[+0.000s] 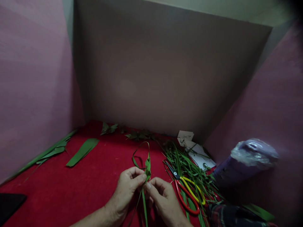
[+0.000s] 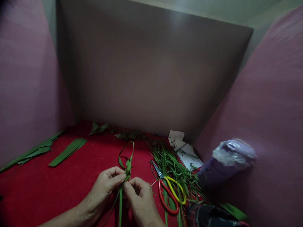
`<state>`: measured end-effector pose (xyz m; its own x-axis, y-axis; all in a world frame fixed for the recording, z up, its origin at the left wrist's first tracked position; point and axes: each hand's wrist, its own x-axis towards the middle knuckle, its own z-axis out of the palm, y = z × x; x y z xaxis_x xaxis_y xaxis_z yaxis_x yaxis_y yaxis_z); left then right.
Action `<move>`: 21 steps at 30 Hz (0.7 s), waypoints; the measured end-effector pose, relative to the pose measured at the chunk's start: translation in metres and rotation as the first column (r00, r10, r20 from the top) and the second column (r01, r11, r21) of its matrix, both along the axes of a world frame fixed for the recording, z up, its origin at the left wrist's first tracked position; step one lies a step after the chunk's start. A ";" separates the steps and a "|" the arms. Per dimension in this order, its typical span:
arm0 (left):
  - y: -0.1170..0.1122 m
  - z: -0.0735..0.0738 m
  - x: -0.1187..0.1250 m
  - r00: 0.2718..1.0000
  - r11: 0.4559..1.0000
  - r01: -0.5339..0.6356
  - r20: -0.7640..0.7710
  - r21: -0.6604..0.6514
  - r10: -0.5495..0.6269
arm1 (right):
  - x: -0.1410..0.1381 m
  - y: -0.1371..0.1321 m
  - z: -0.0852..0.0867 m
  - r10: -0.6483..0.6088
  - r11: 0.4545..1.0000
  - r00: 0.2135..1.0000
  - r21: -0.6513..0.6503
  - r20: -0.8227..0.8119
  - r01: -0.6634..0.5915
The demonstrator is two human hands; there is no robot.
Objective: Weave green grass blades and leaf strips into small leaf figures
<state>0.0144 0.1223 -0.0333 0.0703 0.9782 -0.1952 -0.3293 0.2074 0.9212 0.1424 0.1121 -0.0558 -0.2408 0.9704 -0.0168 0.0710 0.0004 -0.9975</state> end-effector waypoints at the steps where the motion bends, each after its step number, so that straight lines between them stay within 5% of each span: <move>1: 0.000 -0.001 0.000 1.000 1.000 0.002 -0.005 0.002 -0.002 | 0.001 0.000 0.001 -0.039 0.999 0.999 0.016 0.015 0.038; 4: -0.001 -0.002 0.000 1.000 1.000 0.004 -0.021 0.014 -0.003 | 0.003 0.001 0.006 -0.148 0.982 0.986 0.128 0.072 0.138; 8: -0.003 0.000 0.002 0.999 1.000 0.030 -0.016 0.008 -0.030 | 0.005 0.004 0.012 -0.142 0.975 0.990 0.175 0.005 0.139; 15: -0.004 -0.004 0.001 0.994 0.992 0.112 -0.028 0.059 -0.110 | 0.005 0.007 0.015 -0.091 0.985 0.954 -0.166 -0.286 0.045; 21: -0.006 0.000 0.003 0.995 0.995 0.097 -0.014 0.017 -0.097 | 0.006 0.008 0.013 -0.093 0.963 0.900 -0.269 -0.427 -0.028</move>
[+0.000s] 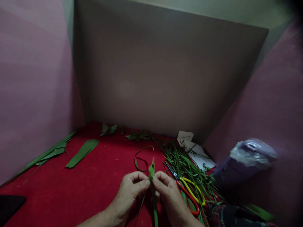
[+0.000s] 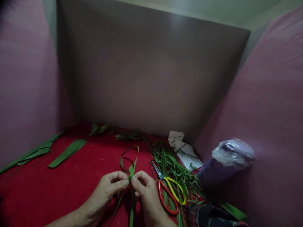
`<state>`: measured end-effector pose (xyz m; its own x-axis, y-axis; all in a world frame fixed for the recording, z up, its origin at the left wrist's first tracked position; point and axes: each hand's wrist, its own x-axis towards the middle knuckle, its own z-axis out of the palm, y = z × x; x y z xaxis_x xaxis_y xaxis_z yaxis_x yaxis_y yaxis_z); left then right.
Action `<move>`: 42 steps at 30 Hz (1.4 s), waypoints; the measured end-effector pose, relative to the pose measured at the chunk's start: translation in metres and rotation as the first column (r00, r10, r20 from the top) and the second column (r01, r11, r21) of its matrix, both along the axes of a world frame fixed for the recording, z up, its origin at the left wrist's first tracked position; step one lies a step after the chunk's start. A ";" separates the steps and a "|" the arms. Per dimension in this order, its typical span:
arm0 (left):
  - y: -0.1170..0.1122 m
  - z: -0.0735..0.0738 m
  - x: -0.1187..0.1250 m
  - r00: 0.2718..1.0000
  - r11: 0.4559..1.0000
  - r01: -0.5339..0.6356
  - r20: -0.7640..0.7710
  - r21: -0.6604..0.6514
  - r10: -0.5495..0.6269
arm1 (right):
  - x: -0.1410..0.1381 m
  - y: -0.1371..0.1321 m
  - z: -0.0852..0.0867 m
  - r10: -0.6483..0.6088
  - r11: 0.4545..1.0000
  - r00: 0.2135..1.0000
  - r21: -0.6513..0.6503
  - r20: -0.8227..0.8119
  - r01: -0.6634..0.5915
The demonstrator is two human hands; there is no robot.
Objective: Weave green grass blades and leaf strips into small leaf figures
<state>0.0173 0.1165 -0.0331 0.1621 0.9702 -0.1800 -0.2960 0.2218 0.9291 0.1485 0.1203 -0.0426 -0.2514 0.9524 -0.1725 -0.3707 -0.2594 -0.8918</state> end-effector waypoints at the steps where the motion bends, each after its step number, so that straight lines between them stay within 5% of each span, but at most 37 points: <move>1: -0.001 0.002 0.001 1.000 1.000 -0.002 0.004 -0.006 0.002 | 0.000 0.000 0.000 0.006 1.000 1.000 -0.008 -0.017 -0.006; 12: 0.001 0.000 0.001 1.000 1.000 -0.003 -0.022 -0.028 0.002 | 0.000 -0.002 0.003 0.004 1.000 0.997 0.012 0.073 -0.005; 30: 0.006 -0.004 -0.004 0.999 1.000 -0.005 -0.038 0.011 0.006 | 0.008 0.007 0.008 0.161 0.979 0.948 0.080 0.274 -0.189; 42: 0.002 0.001 -0.003 0.997 0.998 0.057 -0.056 0.027 -0.056 | 0.009 0.010 0.005 0.092 0.967 0.967 0.210 0.236 -0.143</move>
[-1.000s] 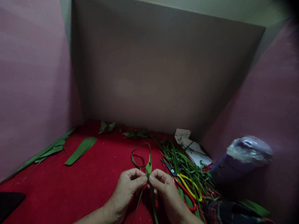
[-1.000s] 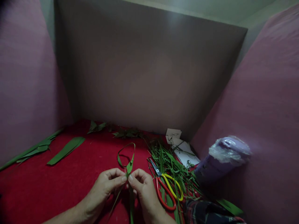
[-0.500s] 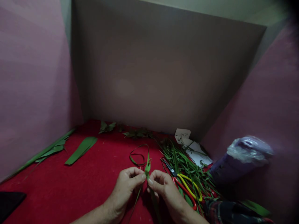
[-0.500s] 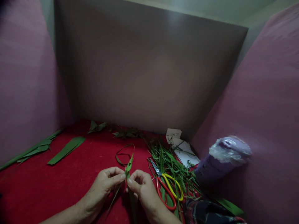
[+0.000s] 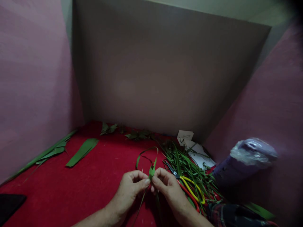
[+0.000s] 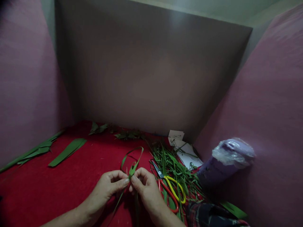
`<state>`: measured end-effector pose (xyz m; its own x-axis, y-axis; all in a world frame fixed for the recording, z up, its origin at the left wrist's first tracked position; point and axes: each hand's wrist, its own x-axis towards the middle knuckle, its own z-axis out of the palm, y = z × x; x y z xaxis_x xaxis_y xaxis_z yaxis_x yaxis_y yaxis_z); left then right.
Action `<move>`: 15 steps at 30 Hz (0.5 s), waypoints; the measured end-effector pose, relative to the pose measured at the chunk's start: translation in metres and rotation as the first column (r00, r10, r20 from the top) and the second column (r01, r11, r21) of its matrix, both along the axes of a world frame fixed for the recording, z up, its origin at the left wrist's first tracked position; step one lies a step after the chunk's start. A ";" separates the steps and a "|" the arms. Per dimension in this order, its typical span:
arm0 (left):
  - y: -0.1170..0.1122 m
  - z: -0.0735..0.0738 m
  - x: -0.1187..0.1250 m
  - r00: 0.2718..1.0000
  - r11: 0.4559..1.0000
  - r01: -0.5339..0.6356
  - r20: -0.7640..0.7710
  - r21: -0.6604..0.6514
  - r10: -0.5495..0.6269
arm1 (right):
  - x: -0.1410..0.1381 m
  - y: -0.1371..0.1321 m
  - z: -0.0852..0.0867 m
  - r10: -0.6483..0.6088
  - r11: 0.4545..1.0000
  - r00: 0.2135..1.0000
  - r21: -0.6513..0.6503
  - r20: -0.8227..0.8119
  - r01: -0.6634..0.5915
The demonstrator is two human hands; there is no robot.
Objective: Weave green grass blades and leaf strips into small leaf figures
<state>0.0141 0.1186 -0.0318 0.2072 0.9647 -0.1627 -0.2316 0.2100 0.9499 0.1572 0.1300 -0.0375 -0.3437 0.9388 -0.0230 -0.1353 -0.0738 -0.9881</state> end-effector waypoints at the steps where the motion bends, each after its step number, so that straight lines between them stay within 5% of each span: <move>1: 0.000 0.001 0.000 1.000 1.000 0.003 0.002 0.003 -0.003 | 0.000 0.000 0.000 0.007 1.000 1.000 -0.004 0.003 -0.007; 15: 0.003 -0.009 -0.001 1.000 1.000 0.001 0.004 0.013 -0.001 | 0.001 0.000 -0.004 0.124 0.992 0.991 -0.003 0.044 -0.124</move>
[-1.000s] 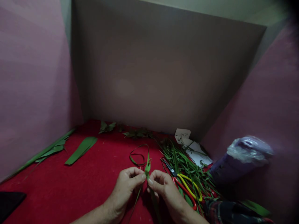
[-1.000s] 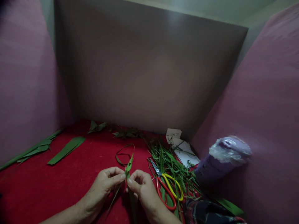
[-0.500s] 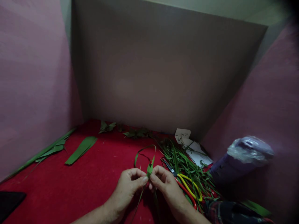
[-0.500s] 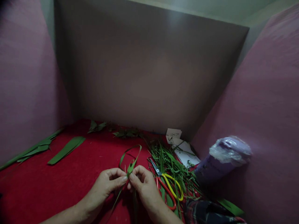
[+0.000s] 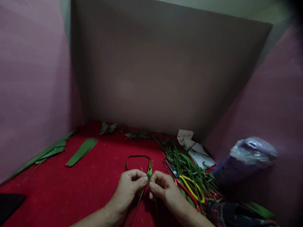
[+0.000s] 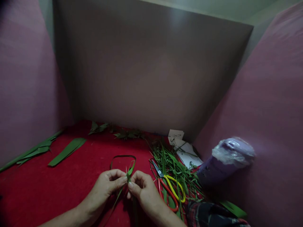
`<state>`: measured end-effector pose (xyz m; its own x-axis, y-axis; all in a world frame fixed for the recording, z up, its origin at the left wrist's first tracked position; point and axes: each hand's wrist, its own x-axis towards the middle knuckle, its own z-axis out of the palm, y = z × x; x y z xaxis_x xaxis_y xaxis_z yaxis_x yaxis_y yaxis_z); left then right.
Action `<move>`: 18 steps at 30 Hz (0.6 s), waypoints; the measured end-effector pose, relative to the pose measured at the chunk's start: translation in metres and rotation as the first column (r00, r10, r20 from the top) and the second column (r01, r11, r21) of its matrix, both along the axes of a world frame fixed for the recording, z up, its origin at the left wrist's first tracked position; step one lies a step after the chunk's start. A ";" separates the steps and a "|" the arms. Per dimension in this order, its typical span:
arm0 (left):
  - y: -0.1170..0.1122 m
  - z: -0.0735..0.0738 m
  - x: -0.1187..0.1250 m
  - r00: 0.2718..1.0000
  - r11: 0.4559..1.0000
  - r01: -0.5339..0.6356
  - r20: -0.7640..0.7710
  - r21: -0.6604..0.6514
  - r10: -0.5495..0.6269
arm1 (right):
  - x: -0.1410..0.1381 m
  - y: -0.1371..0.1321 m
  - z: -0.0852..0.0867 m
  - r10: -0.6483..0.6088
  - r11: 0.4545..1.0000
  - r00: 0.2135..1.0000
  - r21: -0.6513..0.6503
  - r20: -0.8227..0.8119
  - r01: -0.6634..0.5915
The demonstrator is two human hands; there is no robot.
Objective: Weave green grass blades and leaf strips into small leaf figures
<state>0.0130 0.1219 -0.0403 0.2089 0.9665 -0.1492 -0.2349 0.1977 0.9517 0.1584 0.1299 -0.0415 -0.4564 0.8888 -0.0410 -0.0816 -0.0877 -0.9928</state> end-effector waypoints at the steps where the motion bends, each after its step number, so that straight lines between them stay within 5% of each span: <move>1: 0.000 -0.001 0.000 1.000 1.000 -0.007 0.001 -0.004 0.007 | 0.001 0.000 0.000 0.020 1.000 1.000 -0.004 0.012 -0.019; 5: 0.002 -0.002 0.000 1.000 1.000 -0.030 -0.010 -0.002 0.030 | 0.002 0.000 0.002 0.078 0.996 0.996 -0.053 0.050 -0.075; 18: -0.004 0.001 0.002 0.996 0.998 0.045 0.079 0.050 -0.049 | -0.004 -0.003 -0.002 -0.077 0.996 0.997 0.032 -0.006 0.077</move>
<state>0.0149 0.1184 -0.0389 0.2638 0.9610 -0.0835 -0.3024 0.1646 0.9389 0.1541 0.1272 -0.0438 -0.3866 0.9222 -0.0097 -0.0912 -0.0487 -0.9946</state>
